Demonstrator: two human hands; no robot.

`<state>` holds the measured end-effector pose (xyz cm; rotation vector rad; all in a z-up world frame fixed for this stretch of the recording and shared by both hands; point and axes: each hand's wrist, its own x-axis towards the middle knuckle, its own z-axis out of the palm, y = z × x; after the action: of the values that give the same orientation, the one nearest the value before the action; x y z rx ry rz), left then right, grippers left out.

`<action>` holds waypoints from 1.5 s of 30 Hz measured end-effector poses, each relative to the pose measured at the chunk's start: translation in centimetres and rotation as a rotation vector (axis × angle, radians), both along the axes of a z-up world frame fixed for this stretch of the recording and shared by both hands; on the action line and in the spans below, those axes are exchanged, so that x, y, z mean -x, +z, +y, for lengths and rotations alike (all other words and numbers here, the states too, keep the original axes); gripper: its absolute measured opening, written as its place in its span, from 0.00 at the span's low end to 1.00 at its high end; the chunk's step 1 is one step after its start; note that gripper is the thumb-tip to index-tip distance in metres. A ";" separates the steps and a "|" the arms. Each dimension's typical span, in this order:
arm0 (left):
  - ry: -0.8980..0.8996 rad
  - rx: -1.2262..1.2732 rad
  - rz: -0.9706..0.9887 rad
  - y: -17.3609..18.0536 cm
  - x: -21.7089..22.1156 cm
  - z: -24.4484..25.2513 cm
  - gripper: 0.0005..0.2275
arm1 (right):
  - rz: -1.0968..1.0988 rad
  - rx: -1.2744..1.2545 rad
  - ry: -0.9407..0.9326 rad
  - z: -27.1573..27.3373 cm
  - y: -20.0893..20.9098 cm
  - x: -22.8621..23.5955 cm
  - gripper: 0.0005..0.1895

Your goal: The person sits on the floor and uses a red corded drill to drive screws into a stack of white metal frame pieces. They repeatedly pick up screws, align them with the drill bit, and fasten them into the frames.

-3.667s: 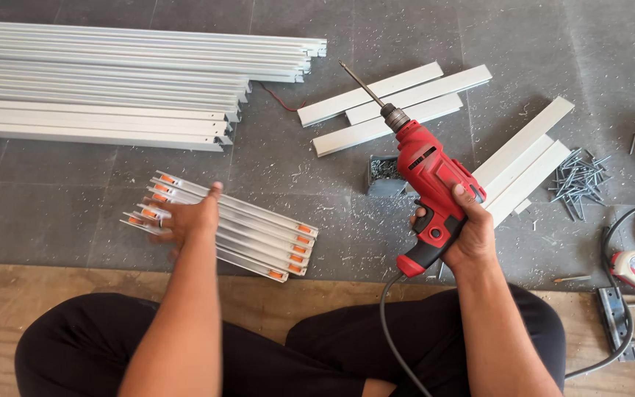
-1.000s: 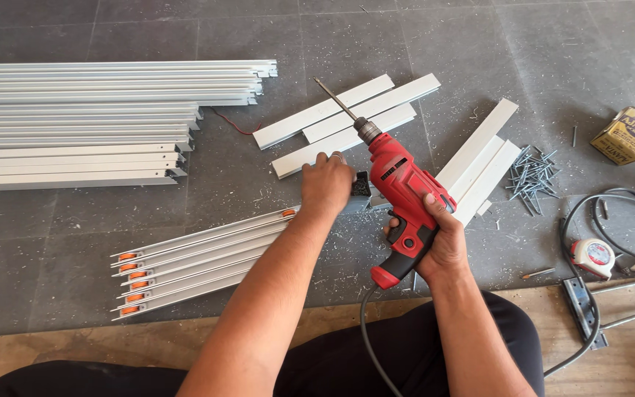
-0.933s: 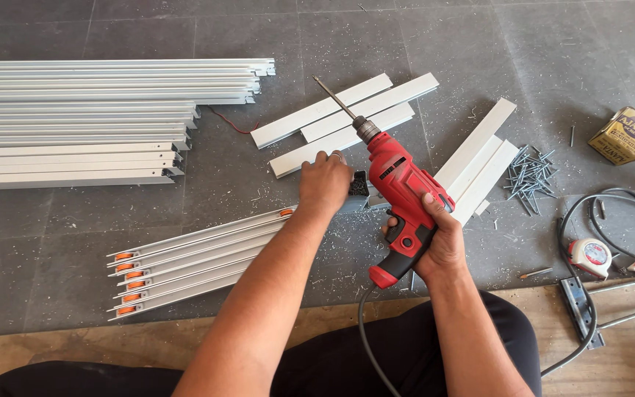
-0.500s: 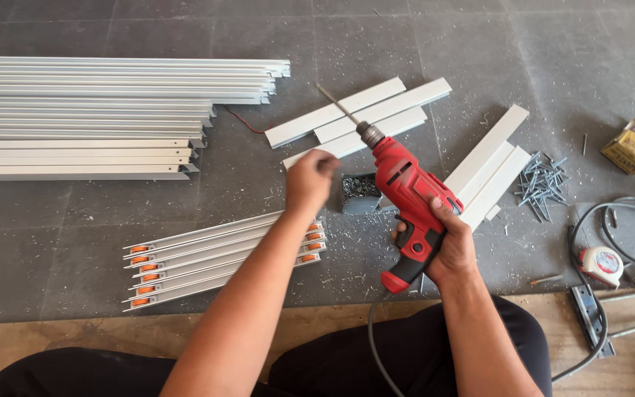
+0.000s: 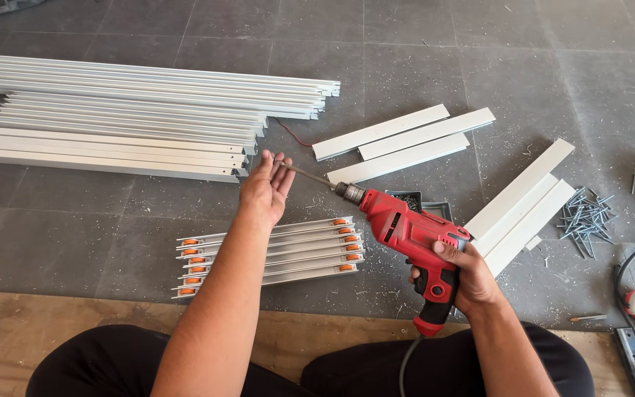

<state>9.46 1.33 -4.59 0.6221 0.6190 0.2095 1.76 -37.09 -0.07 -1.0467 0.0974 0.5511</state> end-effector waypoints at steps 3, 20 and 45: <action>-0.032 -0.005 0.016 0.1 0.9 -0.1 0.14 | -0.011 0.019 0.006 -0.1 0.0 0.2 0.32; -0.357 -0.939 0.058 0.4 9.4 1.5 0.45 | -0.204 0.579 0.156 -2.8 11.2 1.1 0.41; -1.272 -2.238 0.282 0.4 13.1 -6.3 0.54 | -0.451 1.813 1.040 10.0 26.1 -1.0 0.42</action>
<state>-3.65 -4.99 -4.19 3.0625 -0.1578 -0.5629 2.81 -27.08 25.99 -3.0303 -0.4885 1.1625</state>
